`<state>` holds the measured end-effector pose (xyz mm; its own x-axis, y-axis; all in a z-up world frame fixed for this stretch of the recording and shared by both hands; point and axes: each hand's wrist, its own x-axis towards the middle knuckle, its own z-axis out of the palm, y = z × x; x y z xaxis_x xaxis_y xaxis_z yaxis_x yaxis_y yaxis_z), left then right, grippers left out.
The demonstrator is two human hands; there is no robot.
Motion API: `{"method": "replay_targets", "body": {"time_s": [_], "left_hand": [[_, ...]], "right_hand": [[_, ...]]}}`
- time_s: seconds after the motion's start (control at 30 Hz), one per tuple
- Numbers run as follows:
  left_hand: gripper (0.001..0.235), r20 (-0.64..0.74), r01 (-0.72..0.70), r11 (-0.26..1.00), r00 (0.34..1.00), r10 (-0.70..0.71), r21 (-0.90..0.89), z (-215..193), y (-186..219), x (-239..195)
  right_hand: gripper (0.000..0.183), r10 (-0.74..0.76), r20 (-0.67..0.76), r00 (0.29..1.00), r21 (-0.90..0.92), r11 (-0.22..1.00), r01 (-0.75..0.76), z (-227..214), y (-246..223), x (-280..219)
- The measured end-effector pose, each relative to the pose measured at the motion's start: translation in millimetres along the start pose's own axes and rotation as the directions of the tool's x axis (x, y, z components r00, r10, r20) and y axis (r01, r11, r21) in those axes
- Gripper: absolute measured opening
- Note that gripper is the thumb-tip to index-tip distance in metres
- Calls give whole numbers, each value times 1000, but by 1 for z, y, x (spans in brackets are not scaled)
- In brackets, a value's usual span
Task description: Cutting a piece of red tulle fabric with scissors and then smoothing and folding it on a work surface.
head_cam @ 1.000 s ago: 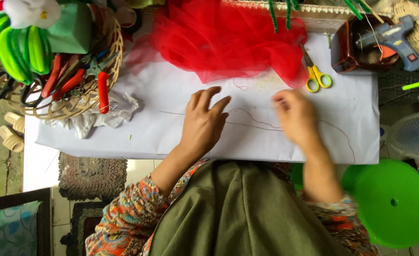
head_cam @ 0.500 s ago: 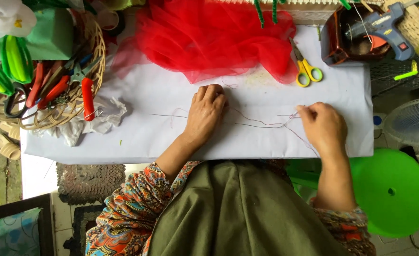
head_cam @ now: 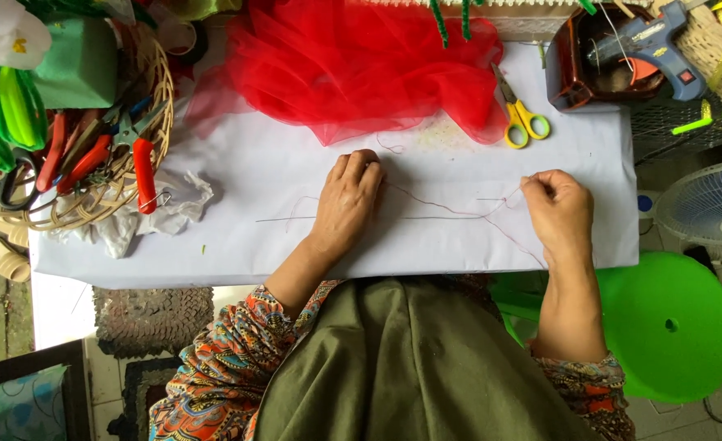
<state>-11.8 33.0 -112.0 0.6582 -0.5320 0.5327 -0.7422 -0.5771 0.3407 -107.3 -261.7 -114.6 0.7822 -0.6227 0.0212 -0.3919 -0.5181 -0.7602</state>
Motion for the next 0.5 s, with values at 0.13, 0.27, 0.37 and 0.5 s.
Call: {"method": "replay_targets", "body": {"time_s": [0.13,0.27,0.37,0.5], "left_hand": [[22,-78,-39,999,996,36,-37,-11,9,5],[18,-8,-140,973,990,141,-181,-10,12,-1],[8,41,-156,972,985,166,-178,-10,11,-4],[8,39,-151,973,986,160,-174,-11,12,-2]], "right_hand": [[12,-27,-38,999,81,996,30,-4,-8,1],[15,-145,-23,989,-127,982,141,-5,4,4],[14,-219,19,976,-263,940,216,-12,-1,-4],[10,-288,86,954,-317,900,300,-13,-9,-19]]}}
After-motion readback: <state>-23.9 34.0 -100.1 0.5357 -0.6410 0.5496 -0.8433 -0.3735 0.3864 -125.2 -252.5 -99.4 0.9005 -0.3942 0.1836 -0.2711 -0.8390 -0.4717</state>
